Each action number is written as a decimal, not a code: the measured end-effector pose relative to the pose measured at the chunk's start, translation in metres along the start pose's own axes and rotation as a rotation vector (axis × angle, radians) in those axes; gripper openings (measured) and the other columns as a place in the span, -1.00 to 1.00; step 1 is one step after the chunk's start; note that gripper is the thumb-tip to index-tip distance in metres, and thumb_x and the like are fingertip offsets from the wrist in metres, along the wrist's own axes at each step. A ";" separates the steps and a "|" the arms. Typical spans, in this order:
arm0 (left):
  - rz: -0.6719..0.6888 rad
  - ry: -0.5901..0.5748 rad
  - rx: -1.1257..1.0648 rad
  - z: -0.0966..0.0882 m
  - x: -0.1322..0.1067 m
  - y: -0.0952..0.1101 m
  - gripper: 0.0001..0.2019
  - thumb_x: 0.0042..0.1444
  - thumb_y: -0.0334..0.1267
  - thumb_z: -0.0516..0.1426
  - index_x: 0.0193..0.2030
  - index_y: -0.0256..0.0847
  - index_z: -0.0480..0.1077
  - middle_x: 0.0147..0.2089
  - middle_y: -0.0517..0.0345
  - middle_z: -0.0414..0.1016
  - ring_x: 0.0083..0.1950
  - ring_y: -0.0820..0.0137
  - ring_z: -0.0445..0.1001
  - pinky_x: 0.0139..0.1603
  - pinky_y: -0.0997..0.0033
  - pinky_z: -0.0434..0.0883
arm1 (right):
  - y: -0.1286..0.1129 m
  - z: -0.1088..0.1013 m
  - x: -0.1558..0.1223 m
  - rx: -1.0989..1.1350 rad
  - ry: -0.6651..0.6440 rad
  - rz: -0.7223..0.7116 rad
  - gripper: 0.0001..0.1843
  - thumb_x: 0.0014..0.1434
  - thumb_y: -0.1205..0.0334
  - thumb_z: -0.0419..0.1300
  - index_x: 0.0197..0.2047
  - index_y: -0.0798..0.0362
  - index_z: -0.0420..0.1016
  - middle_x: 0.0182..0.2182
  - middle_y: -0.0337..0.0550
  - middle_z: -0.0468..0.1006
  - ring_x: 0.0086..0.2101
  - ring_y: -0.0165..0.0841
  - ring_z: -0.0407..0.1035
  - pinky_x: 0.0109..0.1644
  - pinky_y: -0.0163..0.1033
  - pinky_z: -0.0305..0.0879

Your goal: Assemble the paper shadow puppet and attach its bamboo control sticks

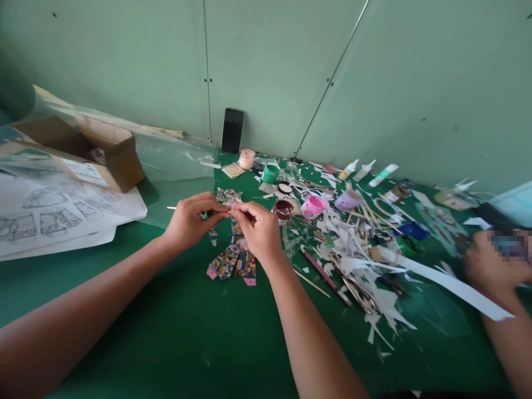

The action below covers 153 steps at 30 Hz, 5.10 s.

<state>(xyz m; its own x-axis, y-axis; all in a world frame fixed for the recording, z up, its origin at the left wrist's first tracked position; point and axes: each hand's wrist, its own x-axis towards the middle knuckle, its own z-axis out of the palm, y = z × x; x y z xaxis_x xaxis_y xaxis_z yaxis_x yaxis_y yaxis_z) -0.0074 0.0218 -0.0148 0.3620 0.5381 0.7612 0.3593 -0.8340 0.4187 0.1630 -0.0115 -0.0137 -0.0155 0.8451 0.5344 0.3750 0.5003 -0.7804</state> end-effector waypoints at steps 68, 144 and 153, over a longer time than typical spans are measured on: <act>-0.098 0.033 0.054 0.004 -0.002 0.008 -0.89 0.20 -0.26 0.20 -0.23 -0.22 0.54 -0.35 0.17 0.53 -0.41 0.52 0.42 -0.39 0.55 0.35 | -0.004 -0.004 0.000 0.116 0.094 0.129 -0.78 0.15 0.05 0.21 -0.36 0.03 0.52 -0.64 -0.33 0.40 -0.63 -0.45 0.29 -0.56 -0.34 0.19; -0.238 -0.301 0.130 -0.001 0.001 0.018 -0.53 0.23 0.00 0.01 -0.60 -0.21 0.02 -0.64 0.32 0.03 -0.56 0.54 -0.02 -0.52 0.48 -0.02 | 0.055 -0.089 0.004 -1.024 0.019 0.681 -0.67 0.24 0.28 0.06 -0.05 -0.09 0.60 -0.12 -0.06 0.64 -0.12 -0.16 0.49 -0.13 -0.19 0.32; -0.240 -0.298 0.115 0.000 0.001 0.017 -0.53 0.23 -0.01 0.01 -0.61 -0.21 0.02 -0.65 0.33 0.02 -0.56 0.54 -0.02 -0.51 0.48 -0.02 | 0.059 -0.092 0.003 -1.010 -0.025 0.655 -0.72 0.23 0.24 0.11 -0.09 -0.09 0.62 -0.12 -0.10 0.65 -0.10 -0.20 0.50 -0.11 -0.23 0.31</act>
<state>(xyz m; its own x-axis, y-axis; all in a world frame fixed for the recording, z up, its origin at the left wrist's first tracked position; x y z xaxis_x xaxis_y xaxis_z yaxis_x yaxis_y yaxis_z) -0.0011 0.0083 -0.0075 0.4840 0.7417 0.4643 0.5515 -0.6705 0.4962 0.2703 0.0032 -0.0280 0.4354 0.8926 0.1167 0.8748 -0.3890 -0.2888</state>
